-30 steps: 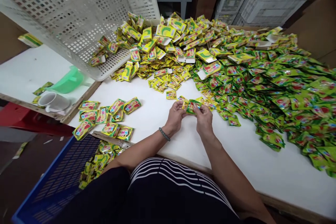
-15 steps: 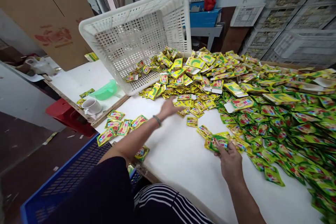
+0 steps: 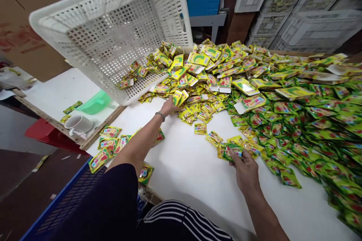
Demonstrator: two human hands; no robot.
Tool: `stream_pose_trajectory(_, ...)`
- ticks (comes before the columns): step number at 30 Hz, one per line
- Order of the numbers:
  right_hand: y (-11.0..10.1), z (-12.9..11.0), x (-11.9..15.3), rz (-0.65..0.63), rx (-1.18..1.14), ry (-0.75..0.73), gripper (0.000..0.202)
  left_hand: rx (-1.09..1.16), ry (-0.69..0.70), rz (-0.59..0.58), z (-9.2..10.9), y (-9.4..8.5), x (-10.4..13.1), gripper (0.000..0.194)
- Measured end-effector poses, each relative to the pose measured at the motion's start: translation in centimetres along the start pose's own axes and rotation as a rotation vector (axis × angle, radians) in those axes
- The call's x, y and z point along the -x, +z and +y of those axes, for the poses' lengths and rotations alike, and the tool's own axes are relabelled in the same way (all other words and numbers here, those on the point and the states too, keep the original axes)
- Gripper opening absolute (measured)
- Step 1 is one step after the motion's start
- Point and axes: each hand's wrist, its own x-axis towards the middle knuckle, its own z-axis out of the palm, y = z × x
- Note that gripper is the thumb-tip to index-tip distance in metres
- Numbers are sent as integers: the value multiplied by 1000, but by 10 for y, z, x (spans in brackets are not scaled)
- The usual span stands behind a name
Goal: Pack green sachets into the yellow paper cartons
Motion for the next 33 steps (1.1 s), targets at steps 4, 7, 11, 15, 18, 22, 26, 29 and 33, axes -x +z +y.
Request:
stream_pose_trajectory(4, -3, -7, -3, -32, 9, -39, 35, -207, 75, -179, 13, 40, 21, 87)
stream_pose_trajectory(7, -7, -15, -6, -41, 12, -76, 35, -409, 151, -152, 25, 65, 55, 82)
stream_pose_trajectory(11, -12, -24, -11, -5, -14, -163, 36, -458, 342, -63, 29, 77, 97, 57)
stream_pose_trajectory(15, -14, -32, -12, -54, -26, -253, 36, -362, 327, -138, 26, 72, 120, 46)
stream_pose_trajectory(18, -14, -40, -8, -106, -24, -318, 32, -326, 229, -215, 26, 73, 135, 47)
stream_pose_trajectory(22, -12, -47, -3, -152, -4, -422, 28, -203, 269, -452, 26, 87, 155, 46)
stream_pose_trajectory(26, -16, -43, -8, -239, 236, -444, 24, 7, 296, -592, 21, 101, 164, 47)
stream_pose_trajectory(29, -21, -39, -12, -314, 371, -420, 24, 113, 284, -628, 17, 101, 161, 45)
stream_pose_trajectory(33, -23, -41, -12, -365, 536, -452, 29, 79, 297, -663, 15, 97, 158, 36)
